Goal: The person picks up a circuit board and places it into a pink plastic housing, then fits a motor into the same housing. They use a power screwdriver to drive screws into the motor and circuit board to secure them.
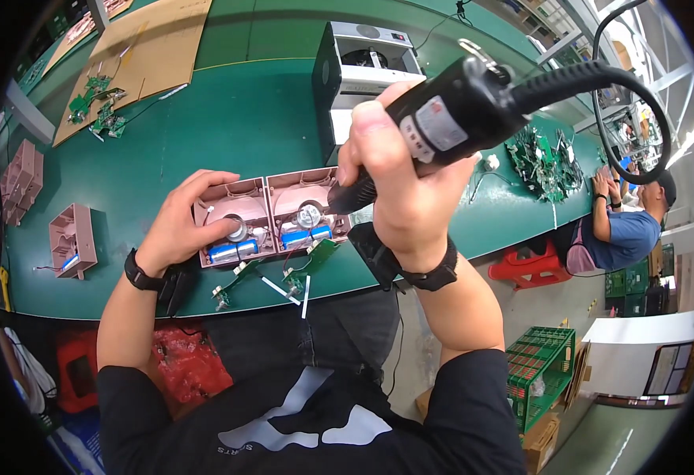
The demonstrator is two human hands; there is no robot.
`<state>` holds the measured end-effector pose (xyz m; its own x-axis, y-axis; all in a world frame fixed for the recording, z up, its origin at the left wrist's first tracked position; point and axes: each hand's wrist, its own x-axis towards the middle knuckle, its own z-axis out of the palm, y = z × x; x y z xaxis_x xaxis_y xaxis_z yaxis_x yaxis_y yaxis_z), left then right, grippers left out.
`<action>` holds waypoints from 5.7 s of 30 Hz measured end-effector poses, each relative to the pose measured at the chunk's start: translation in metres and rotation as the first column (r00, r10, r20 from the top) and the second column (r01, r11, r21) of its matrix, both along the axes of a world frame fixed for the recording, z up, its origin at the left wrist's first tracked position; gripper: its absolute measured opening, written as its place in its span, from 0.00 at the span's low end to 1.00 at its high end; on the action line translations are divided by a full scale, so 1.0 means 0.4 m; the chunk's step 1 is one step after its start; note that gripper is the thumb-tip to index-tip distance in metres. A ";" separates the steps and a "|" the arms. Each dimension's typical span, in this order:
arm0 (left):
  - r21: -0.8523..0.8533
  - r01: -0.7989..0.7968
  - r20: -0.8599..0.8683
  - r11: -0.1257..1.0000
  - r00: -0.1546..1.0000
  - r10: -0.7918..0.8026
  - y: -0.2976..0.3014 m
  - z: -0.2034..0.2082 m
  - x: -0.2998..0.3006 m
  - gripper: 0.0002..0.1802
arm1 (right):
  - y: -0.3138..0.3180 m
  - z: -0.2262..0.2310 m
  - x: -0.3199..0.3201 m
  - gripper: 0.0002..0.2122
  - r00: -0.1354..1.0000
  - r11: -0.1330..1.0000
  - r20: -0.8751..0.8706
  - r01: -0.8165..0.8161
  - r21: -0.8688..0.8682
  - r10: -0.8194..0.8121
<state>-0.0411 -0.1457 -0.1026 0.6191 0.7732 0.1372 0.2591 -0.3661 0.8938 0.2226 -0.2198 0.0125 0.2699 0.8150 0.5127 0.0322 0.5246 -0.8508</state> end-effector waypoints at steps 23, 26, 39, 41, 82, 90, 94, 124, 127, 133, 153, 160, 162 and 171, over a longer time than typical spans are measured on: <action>-0.001 -0.004 0.017 1.000 1.000 0.004 0.001 -0.001 -0.001 0.31 | 0.016 -0.043 -0.029 0.08 0.995 0.997 0.087 -0.039 -0.064 0.044; 0.021 0.007 0.005 1.000 1.000 -0.007 0.010 -0.001 -0.008 0.32 | 0.025 -0.001 -0.015 0.07 0.991 0.995 0.127 -0.041 -0.092 0.052; -0.031 -0.017 -0.007 0.999 1.000 0.017 -0.006 0.001 -0.001 0.33 | 0.162 0.069 0.179 0.10 0.974 0.964 0.013 0.223 0.144 -0.227; -0.042 -0.024 -0.002 0.999 1.000 0.024 -0.006 -0.001 -0.006 0.33 | 0.178 0.065 0.163 0.09 0.975 0.973 -0.012 0.220 0.071 -0.220; 0.110 -0.025 -0.025 0.994 0.999 0.028 0.007 -0.025 -0.005 0.31 | 0.030 0.054 0.005 0.10 0.999 0.986 -0.044 -0.019 0.167 0.027; 0.020 -0.022 -0.042 1.000 0.999 0.022 -0.004 0.005 -0.010 0.31 | 0.147 0.089 0.146 0.11 0.962 0.951 0.048 0.257 0.171 -0.268; 0.025 -0.014 -0.039 1.000 0.999 0.015 -0.003 0.001 -0.011 0.31 | 0.176 0.057 0.160 0.11 0.952 0.952 0.065 0.292 0.090 -0.298; 0.113 -0.006 0.024 0.994 1.000 0.003 0.008 -0.038 -0.026 0.29 | 0.035 -0.085 -0.230 0.12 0.958 0.954 0.033 -0.281 -0.110 0.286; 0.139 0.017 0.032 0.990 0.999 -0.022 0.020 -0.033 -0.001 0.30 | 0.049 -0.094 -0.208 0.11 0.977 0.985 0.125 -0.167 -0.045 0.171; 0.195 0.002 0.016 0.981 1.000 -0.005 0.009 -0.024 -0.024 0.30 | 0.028 0.007 -0.117 0.10 0.992 0.989 0.009 -0.125 0.085 0.124; 0.143 -0.068 -0.053 0.987 0.996 0.077 0.036 -0.057 -0.028 0.14 | 0.064 0.051 0.103 0.15 0.995 0.997 -0.094 -0.006 0.077 0.013; 0.103 -0.036 -0.017 0.994 0.999 0.038 0.051 -0.053 -0.015 0.14 | -0.054 0.086 -0.175 0.20 0.940 0.940 -0.002 -0.341 -0.003 0.341; 0.092 -0.064 -0.024 0.994 0.997 0.067 0.044 -0.051 -0.027 0.17 | -0.026 0.059 -0.210 0.20 0.906 0.905 0.002 -0.423 -0.042 0.424; 0.113 -0.033 0.071 0.993 0.997 0.025 0.047 -0.078 -0.020 0.19 | 0.033 -0.032 -0.241 0.20 0.887 0.911 0.234 -0.349 -0.221 0.397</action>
